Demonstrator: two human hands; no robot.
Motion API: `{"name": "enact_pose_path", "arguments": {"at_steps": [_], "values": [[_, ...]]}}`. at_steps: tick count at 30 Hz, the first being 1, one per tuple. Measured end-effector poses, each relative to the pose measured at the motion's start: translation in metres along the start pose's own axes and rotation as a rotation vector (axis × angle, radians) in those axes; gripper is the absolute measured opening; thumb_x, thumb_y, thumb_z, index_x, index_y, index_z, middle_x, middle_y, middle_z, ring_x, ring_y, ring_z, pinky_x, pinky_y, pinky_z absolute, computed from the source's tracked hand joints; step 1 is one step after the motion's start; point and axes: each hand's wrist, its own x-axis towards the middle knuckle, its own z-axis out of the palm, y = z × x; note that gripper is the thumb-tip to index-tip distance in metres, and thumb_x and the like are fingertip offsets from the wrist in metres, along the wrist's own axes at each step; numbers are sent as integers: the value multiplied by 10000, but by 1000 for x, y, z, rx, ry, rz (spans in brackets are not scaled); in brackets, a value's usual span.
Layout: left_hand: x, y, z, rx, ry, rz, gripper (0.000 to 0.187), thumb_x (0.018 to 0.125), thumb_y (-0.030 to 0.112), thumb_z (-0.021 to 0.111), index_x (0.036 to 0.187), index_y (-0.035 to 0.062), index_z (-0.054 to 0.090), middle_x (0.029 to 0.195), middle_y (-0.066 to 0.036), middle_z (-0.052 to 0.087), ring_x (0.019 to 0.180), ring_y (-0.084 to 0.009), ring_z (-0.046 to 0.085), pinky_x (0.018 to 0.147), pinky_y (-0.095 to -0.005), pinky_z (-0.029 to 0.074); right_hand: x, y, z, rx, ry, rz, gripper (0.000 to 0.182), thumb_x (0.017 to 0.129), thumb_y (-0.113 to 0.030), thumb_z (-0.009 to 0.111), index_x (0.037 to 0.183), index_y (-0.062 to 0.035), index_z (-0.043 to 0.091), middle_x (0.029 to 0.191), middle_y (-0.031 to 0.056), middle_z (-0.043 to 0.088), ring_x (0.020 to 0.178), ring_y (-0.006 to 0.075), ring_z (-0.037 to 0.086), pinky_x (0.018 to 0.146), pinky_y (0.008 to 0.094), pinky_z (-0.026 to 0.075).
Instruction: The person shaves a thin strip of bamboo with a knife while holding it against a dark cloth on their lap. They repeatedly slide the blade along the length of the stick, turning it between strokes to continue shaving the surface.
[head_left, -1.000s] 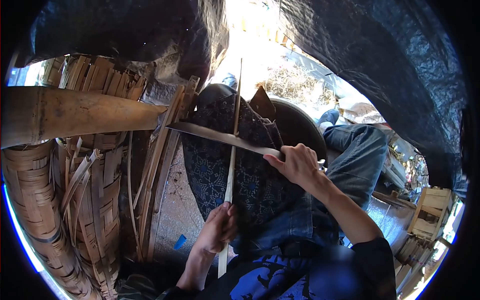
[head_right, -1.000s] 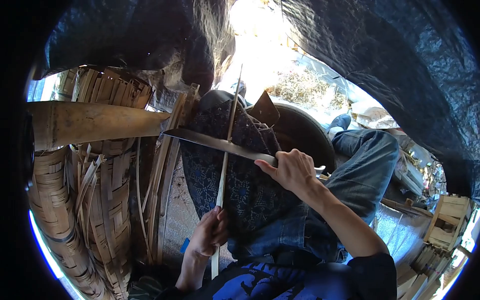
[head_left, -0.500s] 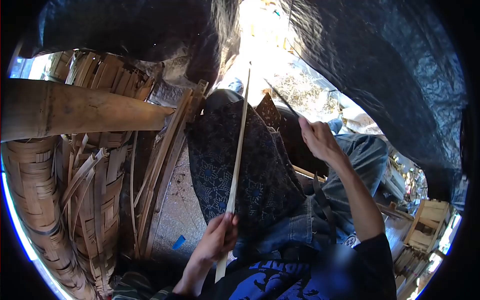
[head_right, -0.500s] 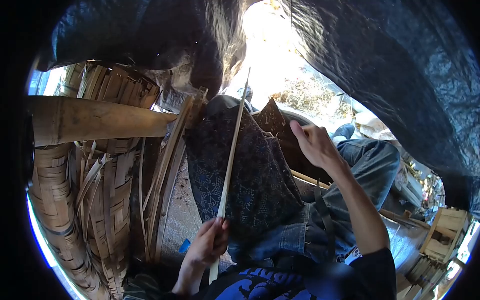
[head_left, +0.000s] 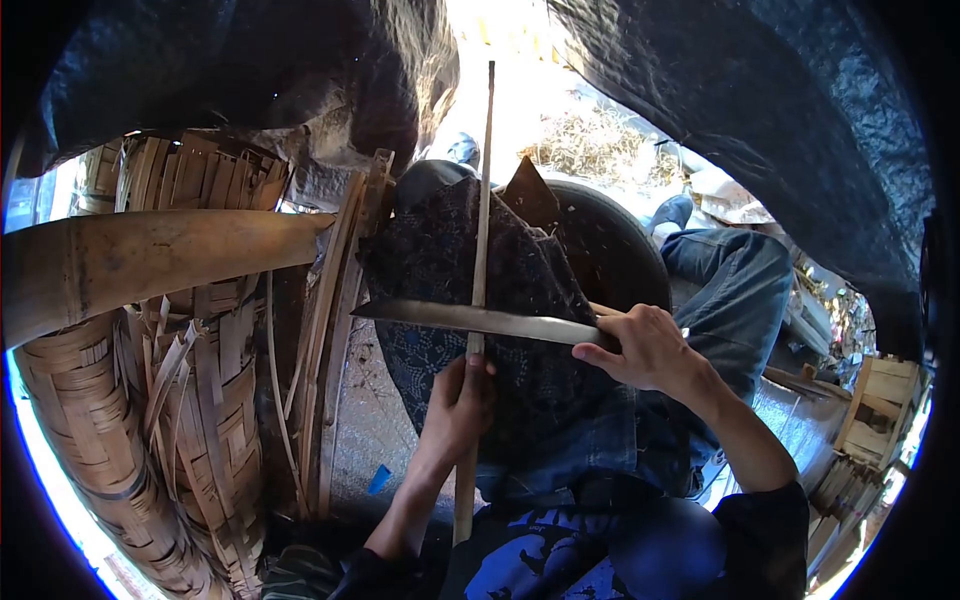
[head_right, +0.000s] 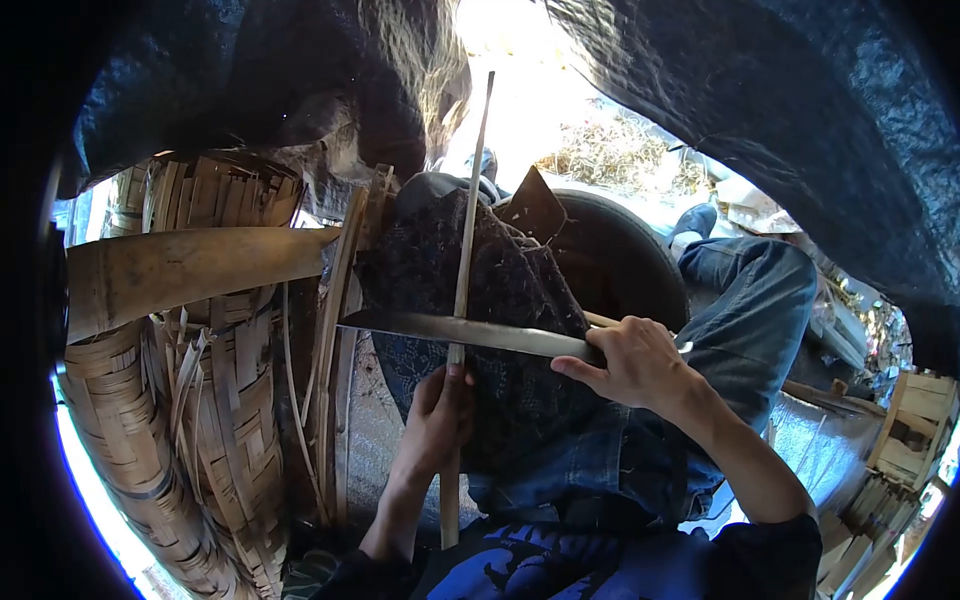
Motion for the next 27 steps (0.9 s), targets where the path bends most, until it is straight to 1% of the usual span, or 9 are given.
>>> {"name": "enact_pose_path", "arguments": {"at_steps": [2,6,9,11,15,17,18,21,27], "values": [[0,-2,0,-7,-1,-5,322,985,396,378,916,100,485,593,74,360,445,-17,319,391,-185,258,1,-5,3,14,-29,119,628,855,-575,515,603,-4,584,582,117,572,520,290,621,519,418,503],[1,-2,2,-20,10,-8,318,985,390,381,912,100,486,605,70,369,451,-17,326,396,-183,261,3,-20,6,31,68,137,631,841,-590,528,614,-5,594,551,120,560,503,276,617,517,414,503],[2,-2,1,-1,20,2,316,988,382,377,902,99,488,617,65,378,458,-18,331,399,-183,266,3,-22,11,78,145,90,548,845,-535,562,692,-9,577,569,117,545,517,262,596,483,388,462],[3,-4,-1,-39,-10,10,305,998,337,361,915,72,488,601,65,379,461,-16,343,411,-189,275,2,-22,6,64,169,78,598,857,-558,530,618,-13,588,529,133,549,481,271,608,469,401,496],[5,-10,3,20,22,51,296,1000,317,363,909,66,493,603,57,394,456,-24,356,411,-196,286,-1,-23,15,-70,257,55,587,869,-540,523,593,-25,583,494,126,525,470,277,603,417,392,477],[1,-9,4,124,48,99,287,1001,294,362,900,62,497,611,47,409,448,-33,364,408,-204,294,3,-23,26,-179,433,9,592,871,-531,527,547,-37,566,476,134,528,485,296,613,394,380,470],[0,-10,2,136,47,94,287,1001,294,362,900,62,497,611,47,409,448,-33,364,408,-204,294,6,-24,27,-168,436,16,592,871,-531,527,547,-37,566,476,134,528,485,296,613,394,380,470],[-1,-16,-3,136,40,90,287,1002,283,356,891,59,497,613,45,414,457,-35,368,415,-205,300,23,-20,35,-20,263,82,658,884,-567,466,514,-30,553,490,177,553,498,327,617,420,407,479],[-9,-21,-10,145,107,67,289,1002,292,358,886,64,493,610,53,405,490,-28,373,435,-197,306,31,-22,31,-59,237,100,711,871,-608,451,497,-17,579,449,160,535,433,305,596,433,396,491]]}}
